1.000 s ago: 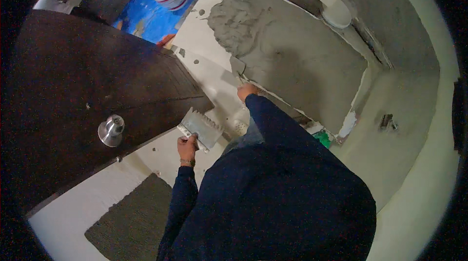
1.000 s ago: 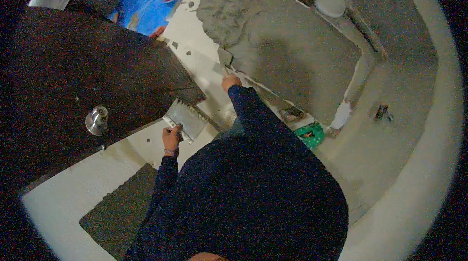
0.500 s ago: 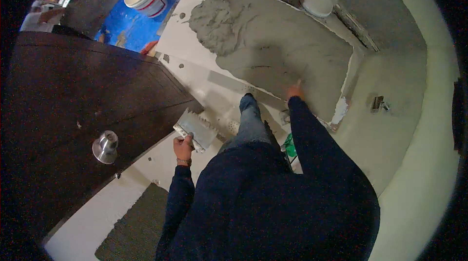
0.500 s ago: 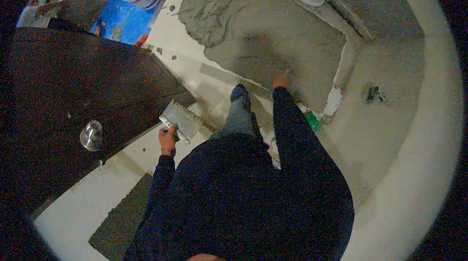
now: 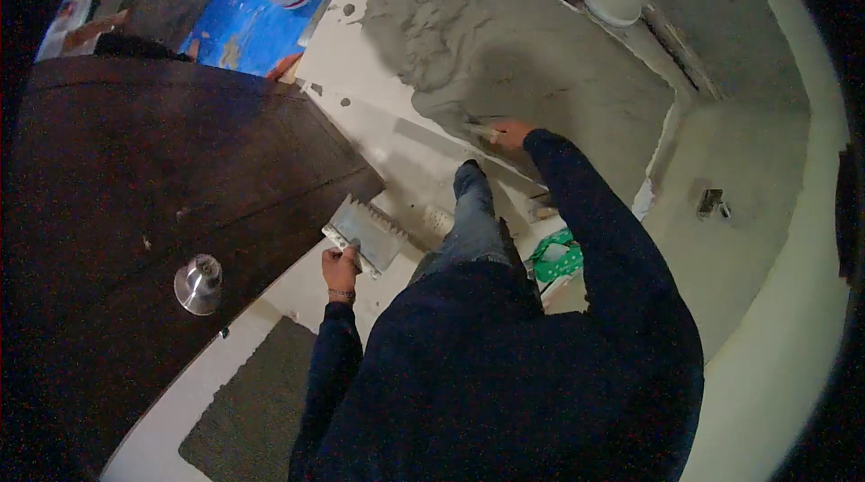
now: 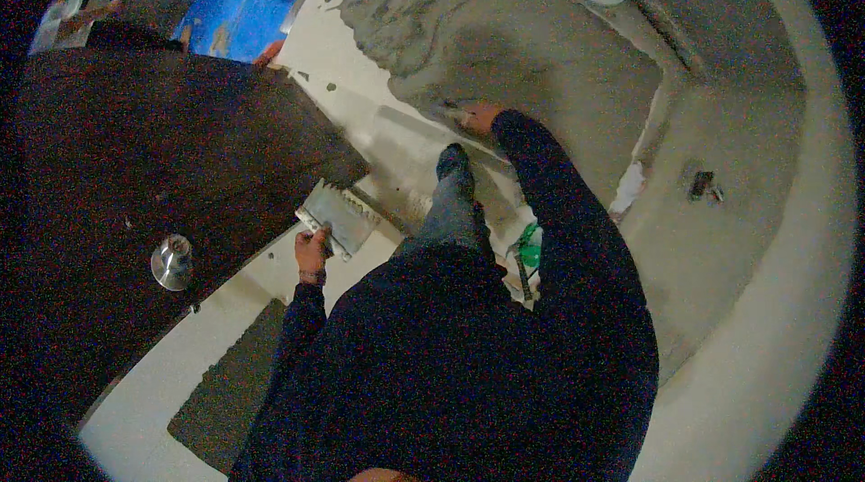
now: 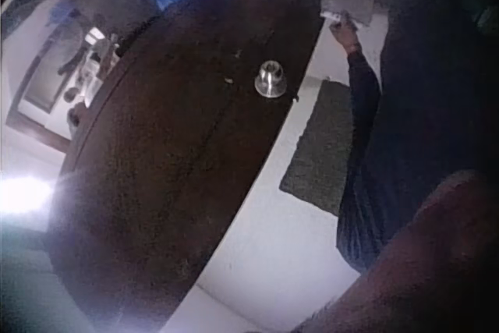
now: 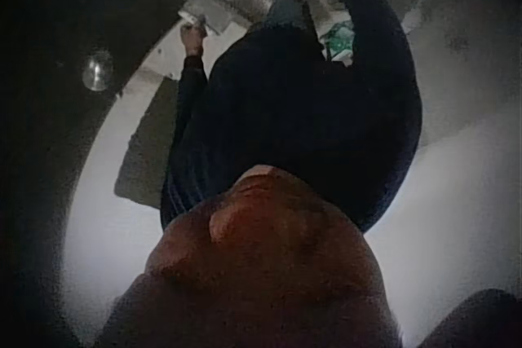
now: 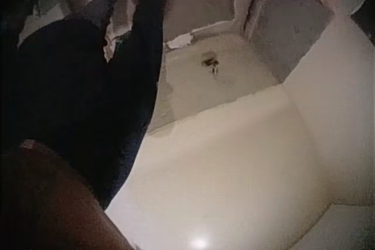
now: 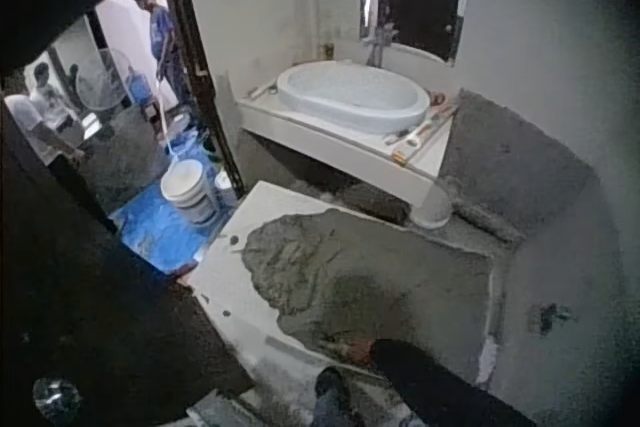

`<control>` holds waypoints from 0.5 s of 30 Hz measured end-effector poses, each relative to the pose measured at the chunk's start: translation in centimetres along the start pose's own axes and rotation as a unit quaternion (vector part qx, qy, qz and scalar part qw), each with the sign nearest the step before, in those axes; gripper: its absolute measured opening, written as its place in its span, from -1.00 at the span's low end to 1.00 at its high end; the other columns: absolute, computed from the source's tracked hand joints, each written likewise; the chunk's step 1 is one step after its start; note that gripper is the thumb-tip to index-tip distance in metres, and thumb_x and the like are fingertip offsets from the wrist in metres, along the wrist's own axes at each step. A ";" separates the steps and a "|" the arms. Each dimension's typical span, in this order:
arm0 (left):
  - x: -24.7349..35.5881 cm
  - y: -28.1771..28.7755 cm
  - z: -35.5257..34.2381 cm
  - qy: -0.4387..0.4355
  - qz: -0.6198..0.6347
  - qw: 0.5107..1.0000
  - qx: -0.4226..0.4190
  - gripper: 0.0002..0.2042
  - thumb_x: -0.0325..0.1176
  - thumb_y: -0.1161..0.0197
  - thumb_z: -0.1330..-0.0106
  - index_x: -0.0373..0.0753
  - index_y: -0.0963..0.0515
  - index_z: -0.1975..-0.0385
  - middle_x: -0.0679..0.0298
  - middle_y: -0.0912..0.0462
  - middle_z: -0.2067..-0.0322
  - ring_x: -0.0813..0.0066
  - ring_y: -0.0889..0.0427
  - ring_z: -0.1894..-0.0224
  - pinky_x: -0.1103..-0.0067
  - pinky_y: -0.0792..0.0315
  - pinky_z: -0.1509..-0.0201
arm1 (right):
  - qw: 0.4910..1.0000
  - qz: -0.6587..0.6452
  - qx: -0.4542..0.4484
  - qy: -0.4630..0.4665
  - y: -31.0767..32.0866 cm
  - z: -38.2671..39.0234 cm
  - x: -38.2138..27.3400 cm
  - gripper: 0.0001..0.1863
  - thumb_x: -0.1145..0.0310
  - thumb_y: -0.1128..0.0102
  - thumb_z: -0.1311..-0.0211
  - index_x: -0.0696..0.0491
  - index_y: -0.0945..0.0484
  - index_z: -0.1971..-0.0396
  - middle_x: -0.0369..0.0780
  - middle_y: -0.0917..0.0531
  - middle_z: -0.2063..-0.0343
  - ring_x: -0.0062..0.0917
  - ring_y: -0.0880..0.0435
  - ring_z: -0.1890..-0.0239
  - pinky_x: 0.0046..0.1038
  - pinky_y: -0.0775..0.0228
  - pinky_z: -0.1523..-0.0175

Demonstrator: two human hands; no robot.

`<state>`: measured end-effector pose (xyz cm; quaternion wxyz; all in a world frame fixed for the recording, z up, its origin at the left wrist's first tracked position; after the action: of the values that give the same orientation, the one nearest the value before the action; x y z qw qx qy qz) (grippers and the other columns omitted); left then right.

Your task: The person spreads mortar on a tile using a trowel, applies mortar to a wall surface, and smooths the mortar across the tile.

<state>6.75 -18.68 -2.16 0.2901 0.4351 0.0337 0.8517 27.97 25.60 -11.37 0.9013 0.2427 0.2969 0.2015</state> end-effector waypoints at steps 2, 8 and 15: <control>0.1 -0.2 0.2 -0.002 -0.006 1.000 -0.003 -0.66 -0.31 -0.33 0.05 -0.21 -0.22 0.52 0.33 -0.33 0.68 0.58 -0.34 0.72 0.62 -0.29 0.72 | 0.998 0.018 -0.054 -0.023 0.2 -1.6 1.0 -0.45 -0.02 0.04 -0.08 -0.09 -0.36 -0.06 -0.07 -0.47 0.04 -0.16 -0.43 0.01 -0.27 -0.25 -0.07; -2.0 0.0 0.3 0.017 -0.020 1.000 -0.017 -0.68 -0.30 -0.30 0.03 -0.23 -0.23 0.48 0.32 -0.33 0.63 0.58 -0.36 0.68 0.62 -0.29 0.72 | 0.987 0.057 0.014 -0.150 3.4 0.5 0.5 -0.52 -0.01 0.06 -0.09 -0.12 -0.42 0.00 -0.13 -0.50 0.07 -0.18 -0.46 0.05 -0.25 -0.27 -0.04; -2.7 0.3 -1.1 -0.042 -0.069 0.997 -0.010 -0.70 -0.34 -0.27 0.01 -0.24 -0.23 0.48 0.32 -0.35 0.63 0.60 -0.37 0.66 0.64 -0.29 0.67 | 0.959 -0.065 0.227 -0.154 2.6 9.1 4.5 -0.58 -0.02 0.09 -0.11 -0.18 -0.46 0.06 -0.13 -0.53 0.15 -0.18 -0.49 0.12 -0.23 -0.31 0.03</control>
<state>7.01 -20.16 -4.69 0.3535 0.4641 0.0432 0.8111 36.48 27.04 -5.46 0.8684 0.4494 0.2075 0.0303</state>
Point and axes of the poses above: each hand's wrist, its own z-axis away from the middle knuckle, its own y-axis out of the back of the hand, x = y × z, the point moved 6 cm from there along -z, towards the middle knuckle
